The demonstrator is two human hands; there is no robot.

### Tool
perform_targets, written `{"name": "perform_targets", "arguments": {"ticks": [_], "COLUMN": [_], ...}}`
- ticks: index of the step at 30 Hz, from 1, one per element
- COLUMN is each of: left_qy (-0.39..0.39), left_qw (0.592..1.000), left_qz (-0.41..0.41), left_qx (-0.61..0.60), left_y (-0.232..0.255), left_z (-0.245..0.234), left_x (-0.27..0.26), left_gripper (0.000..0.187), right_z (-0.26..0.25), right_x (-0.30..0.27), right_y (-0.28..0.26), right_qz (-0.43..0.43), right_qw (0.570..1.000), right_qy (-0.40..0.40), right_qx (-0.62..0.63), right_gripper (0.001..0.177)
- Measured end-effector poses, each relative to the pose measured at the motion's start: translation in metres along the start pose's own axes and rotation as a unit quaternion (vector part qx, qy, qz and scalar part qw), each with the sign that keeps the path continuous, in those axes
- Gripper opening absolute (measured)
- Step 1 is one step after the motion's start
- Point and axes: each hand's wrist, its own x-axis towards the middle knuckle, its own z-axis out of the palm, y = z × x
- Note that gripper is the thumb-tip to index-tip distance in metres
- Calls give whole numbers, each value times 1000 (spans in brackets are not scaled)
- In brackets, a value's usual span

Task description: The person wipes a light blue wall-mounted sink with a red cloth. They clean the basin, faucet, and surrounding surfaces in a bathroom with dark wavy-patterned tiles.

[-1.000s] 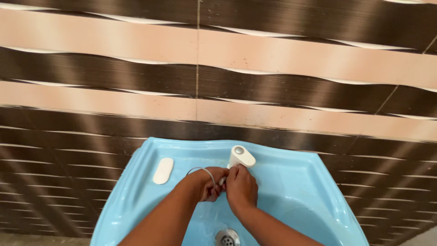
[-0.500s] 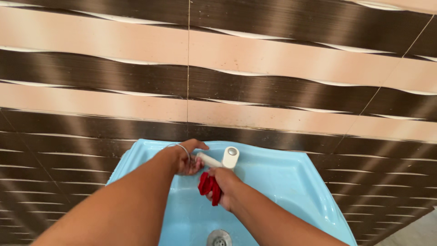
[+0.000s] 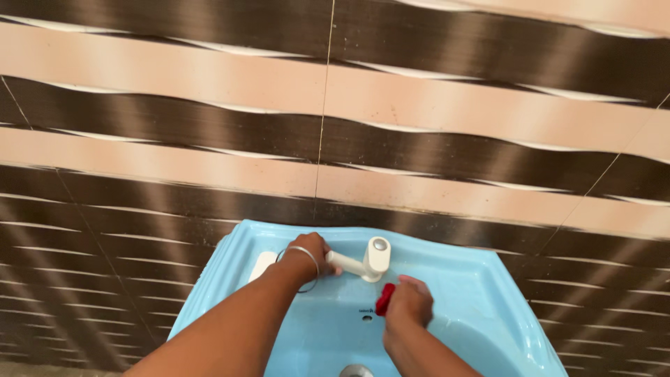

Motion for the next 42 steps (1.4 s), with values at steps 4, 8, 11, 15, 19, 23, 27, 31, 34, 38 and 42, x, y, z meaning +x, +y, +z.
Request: {"name": "perform_targets", "arguments": {"ticks": [4, 8, 11, 15, 19, 23, 27, 31, 34, 38, 42], "left_qy": [-10, -15, -41, -81, -38, -32, -74, -133, -202, -207, -225], "left_qw": [999, 995, 987, 977, 990, 995, 992, 990, 978, 978, 972], "left_qz": [-40, -24, -6, 37, 29, 10, 9, 17, -35, -25, -14], "left_qx": [27, 92, 155, 195, 131, 90, 99, 49, -39, -27, -62], "left_y": [16, 25, 31, 44, 45, 53, 58, 63, 66, 67, 67], "left_z": [-6, -7, -5, 7, 24, 31, 14, -3, -6, -2, 4], "left_x": [-14, -21, -23, -31, -55, -72, -84, -85, -83, -76, -75], "left_gripper": [46, 46, 43, 41, 38, 32, 31, 42, 43, 45, 44], "right_z": [-15, -11, -4, 40, 100, 86, 44, 4, -25, -31, -12], "right_x": [-12, -6, 11, 29, 28, 28, 17, -10, -23, -19, -6], "right_y": [-44, -76, -81, -66, -60, -73, -91, -75, -62, -70, -83], "right_qz": [-71, -79, -10, 126, 120, 7, -328, -588, -704, -729, -642], "right_qw": [978, 922, 899, 912, 925, 954, 907, 699, 599, 564, 586], "right_qy": [-118, -230, -305, -344, -330, -292, -203, -259, -260, -260, -294], "right_qx": [-157, -302, -314, -188, -144, -71, -171, -314, -281, -288, -399], "right_gripper": [59, 66, 58, 37, 33, 42, 22, 17, 25, 25, 29]}}
